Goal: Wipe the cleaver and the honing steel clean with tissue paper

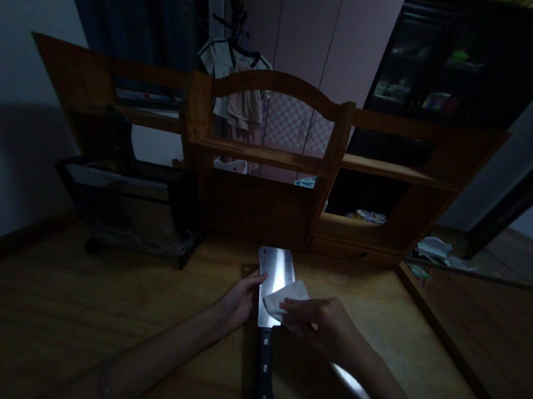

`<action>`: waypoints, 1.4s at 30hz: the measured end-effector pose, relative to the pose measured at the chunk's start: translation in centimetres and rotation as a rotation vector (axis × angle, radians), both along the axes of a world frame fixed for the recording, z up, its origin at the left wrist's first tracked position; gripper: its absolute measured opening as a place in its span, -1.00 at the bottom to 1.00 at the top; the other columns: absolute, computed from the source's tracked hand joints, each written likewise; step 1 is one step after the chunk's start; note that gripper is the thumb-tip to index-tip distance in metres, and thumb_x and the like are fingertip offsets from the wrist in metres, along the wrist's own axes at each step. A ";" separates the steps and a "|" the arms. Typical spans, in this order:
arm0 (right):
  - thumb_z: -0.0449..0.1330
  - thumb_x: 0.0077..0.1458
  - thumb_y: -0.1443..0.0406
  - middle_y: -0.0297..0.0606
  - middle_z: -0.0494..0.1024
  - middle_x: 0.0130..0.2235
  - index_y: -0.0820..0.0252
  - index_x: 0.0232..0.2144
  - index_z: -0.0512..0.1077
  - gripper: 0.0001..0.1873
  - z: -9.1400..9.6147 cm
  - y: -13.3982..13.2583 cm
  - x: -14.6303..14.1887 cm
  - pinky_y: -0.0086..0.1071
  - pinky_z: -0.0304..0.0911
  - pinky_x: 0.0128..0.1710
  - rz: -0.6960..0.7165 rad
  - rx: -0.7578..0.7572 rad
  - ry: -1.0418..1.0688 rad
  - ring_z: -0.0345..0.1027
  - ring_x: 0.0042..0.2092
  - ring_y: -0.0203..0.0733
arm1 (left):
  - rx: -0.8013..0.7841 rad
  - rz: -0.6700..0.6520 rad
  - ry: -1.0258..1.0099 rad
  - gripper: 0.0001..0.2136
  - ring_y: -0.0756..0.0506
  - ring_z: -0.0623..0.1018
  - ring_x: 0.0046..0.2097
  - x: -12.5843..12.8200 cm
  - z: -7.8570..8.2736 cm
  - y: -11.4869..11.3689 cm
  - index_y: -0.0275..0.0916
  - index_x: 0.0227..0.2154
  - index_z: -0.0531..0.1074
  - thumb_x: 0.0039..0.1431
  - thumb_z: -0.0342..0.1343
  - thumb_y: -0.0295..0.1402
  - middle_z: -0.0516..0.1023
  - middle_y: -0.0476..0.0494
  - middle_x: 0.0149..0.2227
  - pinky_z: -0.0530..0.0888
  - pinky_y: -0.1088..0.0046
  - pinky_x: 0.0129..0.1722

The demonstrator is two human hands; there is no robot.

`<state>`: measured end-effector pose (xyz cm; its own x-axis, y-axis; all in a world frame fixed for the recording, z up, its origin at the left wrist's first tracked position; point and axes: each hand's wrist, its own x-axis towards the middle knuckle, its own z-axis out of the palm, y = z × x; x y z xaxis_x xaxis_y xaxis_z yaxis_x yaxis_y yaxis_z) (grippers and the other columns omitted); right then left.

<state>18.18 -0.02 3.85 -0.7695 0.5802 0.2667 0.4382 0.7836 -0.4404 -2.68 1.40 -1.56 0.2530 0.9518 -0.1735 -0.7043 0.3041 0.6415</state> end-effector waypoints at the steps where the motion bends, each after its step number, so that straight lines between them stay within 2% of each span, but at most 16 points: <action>1: 0.13 0.15 0.33 -0.29 0.51 -0.02 0.03 -0.11 0.50 -0.73 -0.1 0.1 0.1 -0.36 0.30 0.01 -0.002 0.006 -0.003 0.42 -0.02 -0.20 | -0.005 -0.001 0.002 -0.73 -0.16 0.55 -0.20 0.0 0.1 0.0 -0.34 -0.11 0.39 0.10 0.12 -0.43 0.53 -0.28 -0.15 0.45 0.30 -0.13; 6: 0.08 0.16 0.40 -0.31 0.40 0.10 0.00 0.02 0.40 -0.61 -0.3 -0.4 -0.7 -0.31 0.17 0.14 0.073 0.030 0.017 0.32 0.08 -0.24 | -0.025 -0.026 0.016 -0.73 -0.14 0.56 -0.28 -0.1 0.2 -0.2 -0.33 -0.12 0.40 0.09 0.14 -0.40 0.55 -0.25 -0.22 0.47 0.32 -0.23; 10: 0.07 0.10 0.48 -0.30 0.21 0.22 0.03 0.16 0.22 -0.42 -0.2 -1.1 -1.8 -0.15 -0.08 0.26 0.122 0.058 0.009 0.03 0.25 -0.17 | -0.044 -0.031 -0.005 -0.80 -0.10 0.56 -0.33 -0.2 0.1 -0.2 -0.34 -0.20 0.43 0.09 0.14 -0.41 0.56 -0.22 -0.31 0.46 0.40 -0.30; 12: 0.07 0.10 0.48 -0.28 0.14 0.26 0.05 0.19 0.16 -0.39 -0.1 -1.3 -2.1 -0.10 -0.13 0.27 0.133 0.053 0.005 -0.09 0.29 -0.14 | -0.060 -0.030 -0.003 -0.81 -0.09 0.56 -0.36 -0.2 0.2 -0.1 -0.35 -0.22 0.43 0.09 0.13 -0.41 0.56 -0.22 -0.33 0.46 0.43 -0.33; 14: 0.05 0.11 0.49 -0.27 0.09 0.27 0.05 0.20 0.15 -0.39 0.0 -1.4 -2.3 -0.05 -0.14 0.27 0.154 0.035 0.009 -0.13 0.30 -0.13 | -0.101 -0.048 0.015 -0.80 -0.10 0.56 -0.38 -0.2 0.3 -0.1 -0.38 -0.23 0.44 0.10 0.13 -0.39 0.57 -0.24 -0.35 0.46 0.43 -0.35; 19: 0.01 0.10 0.54 -0.29 0.13 0.25 0.01 0.17 0.20 -0.39 0.2 -1.3 -2.4 -0.06 -0.15 0.27 0.212 -0.014 0.032 -0.04 0.27 -0.16 | -0.170 -0.066 0.049 -0.82 -0.12 0.57 -0.40 0.0 1.1 -0.2 -0.40 -0.27 0.44 0.12 0.09 -0.38 0.57 -0.27 -0.40 0.46 0.42 -0.34; 24: 0.05 0.09 0.52 -0.35 0.23 0.21 -0.04 0.13 0.25 -0.41 0.1 -1.5 -2.4 -0.20 0.04 0.22 0.174 -0.019 0.048 0.10 0.22 -0.20 | -0.186 -0.056 0.052 -0.81 -0.11 0.56 -0.45 0.1 1.7 -0.5 -0.41 -0.25 0.44 0.12 0.08 -0.40 0.56 -0.24 -0.45 0.45 0.42 -0.37; 30: 0.09 0.10 0.46 -0.34 0.34 0.14 -0.02 0.03 0.38 -0.53 0.1 -1.3 -1.5 -0.32 0.21 0.09 0.101 -0.013 0.000 0.32 0.08 -0.20 | -0.161 -0.073 0.058 -0.73 -0.15 0.57 -0.39 0.0 0.8 -0.2 -0.42 -0.19 0.41 0.11 0.10 -0.33 0.56 -0.29 -0.37 0.46 0.37 -0.32; 33: 0.09 0.11 0.45 -0.31 0.37 0.11 0.00 0.01 0.41 -0.57 0.5 -1.3 -1.2 -0.33 0.21 0.07 0.091 -0.024 -0.021 0.33 0.08 -0.18 | -0.078 -0.041 0.043 -0.74 -0.15 0.57 -0.34 0.0 0.4 0.0 -0.37 -0.15 0.39 0.10 0.11 -0.37 0.56 -0.27 -0.31 0.46 0.37 -0.30; 35: 0.08 0.12 0.44 -0.28 0.42 0.08 0.02 -0.01 0.43 -0.60 1.2 -1.6 -1.0 -0.38 0.26 -0.01 0.078 -0.024 -0.054 0.40 0.01 -0.18 | -0.035 -0.015 0.023 -0.74 -0.14 0.57 -0.31 0.1 0.3 0.0 -0.34 -0.13 0.38 0.09 0.12 -0.41 0.56 -0.25 -0.27 0.47 0.37 -0.26; 37: 0.08 0.13 0.42 -0.28 0.54 -0.05 0.03 -0.03 0.45 -0.63 1.9 -2.0 -0.5 -0.45 0.31 -0.22 0.063 -0.018 -0.106 0.50 -0.18 -0.21 | -0.019 0.008 -0.001 -0.73 -0.13 0.56 -0.27 0.1 0.5 -0.1 -0.33 -0.12 0.38 0.08 0.12 -0.44 0.55 -0.24 -0.24 0.46 0.37 -0.20; 39: 0.07 0.13 0.43 -0.31 0.62 -0.27 0.06 -0.11 0.49 -0.67 2.4 -2.3 0.1 -0.50 0.25 -0.40 0.043 0.001 -0.156 0.48 -0.39 -0.28 | -0.034 0.023 -0.007 -0.72 -0.12 0.56 -0.27 0.2 0.7 -0.2 -0.34 -0.11 0.39 0.08 0.12 -0.45 0.56 -0.23 -0.24 0.45 0.37 -0.17; 42: 0.08 0.09 0.44 -0.33 0.59 -0.46 0.10 -0.33 0.55 -0.74 2.4 -1.9 1.3 -0.49 0.18 -0.48 -0.027 0.069 -0.235 0.41 -0.50 -0.30 | -0.083 0.019 0.015 -0.70 -0.12 0.57 -0.31 0.1 0.8 -0.2 -0.37 -0.09 0.39 0.08 0.12 -0.45 0.57 -0.26 -0.27 0.46 0.37 -0.20</action>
<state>19.53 -1.92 6.29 -0.7993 0.5883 0.1221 0.5436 0.7947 -0.2702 -2.56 1.20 -0.75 0.2315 0.9387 -0.2554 -0.7009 0.3430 0.6253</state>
